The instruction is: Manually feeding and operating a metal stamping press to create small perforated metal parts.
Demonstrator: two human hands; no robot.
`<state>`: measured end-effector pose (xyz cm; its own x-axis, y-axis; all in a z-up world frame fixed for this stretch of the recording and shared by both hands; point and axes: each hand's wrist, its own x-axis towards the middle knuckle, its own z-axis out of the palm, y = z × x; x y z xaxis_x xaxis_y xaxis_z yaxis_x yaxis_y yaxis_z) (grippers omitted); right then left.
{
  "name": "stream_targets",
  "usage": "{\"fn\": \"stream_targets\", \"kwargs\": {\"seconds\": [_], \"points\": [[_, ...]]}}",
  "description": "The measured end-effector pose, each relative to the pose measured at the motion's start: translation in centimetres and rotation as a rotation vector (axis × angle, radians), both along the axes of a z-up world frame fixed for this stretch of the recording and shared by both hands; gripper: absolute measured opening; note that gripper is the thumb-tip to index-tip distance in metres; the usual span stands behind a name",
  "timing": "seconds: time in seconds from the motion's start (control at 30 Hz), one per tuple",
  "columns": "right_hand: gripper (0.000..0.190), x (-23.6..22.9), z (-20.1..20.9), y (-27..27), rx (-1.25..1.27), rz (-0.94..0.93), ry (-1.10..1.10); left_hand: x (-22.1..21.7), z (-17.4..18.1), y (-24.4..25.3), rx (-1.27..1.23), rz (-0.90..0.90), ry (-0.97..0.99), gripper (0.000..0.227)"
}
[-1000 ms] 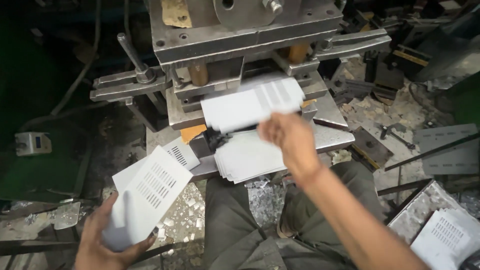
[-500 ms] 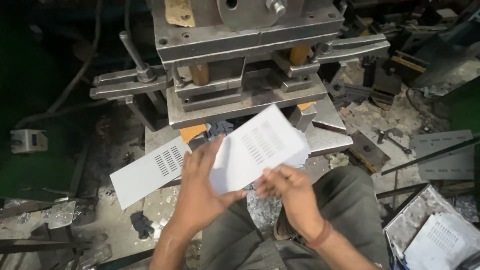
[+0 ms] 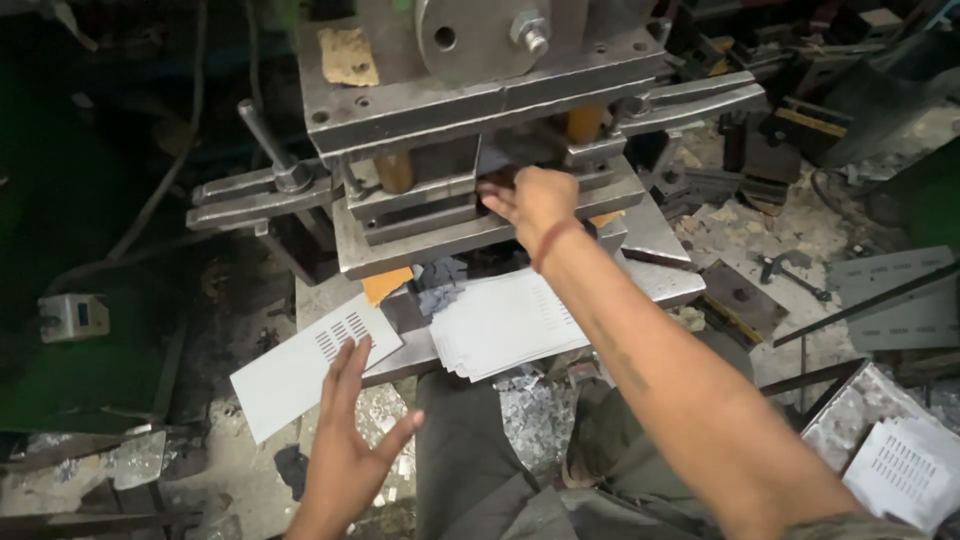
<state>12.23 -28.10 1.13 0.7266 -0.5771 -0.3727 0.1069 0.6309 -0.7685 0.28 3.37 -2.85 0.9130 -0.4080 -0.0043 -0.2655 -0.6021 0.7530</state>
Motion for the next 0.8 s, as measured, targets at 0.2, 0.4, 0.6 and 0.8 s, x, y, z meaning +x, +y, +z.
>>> {"fn": "stream_targets", "kwargs": {"seconds": [0.2, 0.4, 0.6, 0.8], "points": [[0.023, 0.6, 1.8, 1.0, -0.085, -0.177, 0.219, -0.4, -2.1, 1.8, -0.019, 0.07, 0.078, 0.099], [0.022, 0.8, 1.4, 0.8, -0.147, -0.073, 0.29, 2.4, -3.3, 4.5, -0.044, 0.078, 0.062, 0.094], [0.021, 0.5, 1.7, 1.1, -0.163, -0.058, 0.277, 9.5, -6.4, 8.1, 0.264, 0.106, 0.003, 0.115], [0.024, 0.1, 1.7, 1.1, -0.196, -0.041, 0.275, 13.7, -8.6, 10.2, 0.769, -0.013, -0.109, 0.148]]}}
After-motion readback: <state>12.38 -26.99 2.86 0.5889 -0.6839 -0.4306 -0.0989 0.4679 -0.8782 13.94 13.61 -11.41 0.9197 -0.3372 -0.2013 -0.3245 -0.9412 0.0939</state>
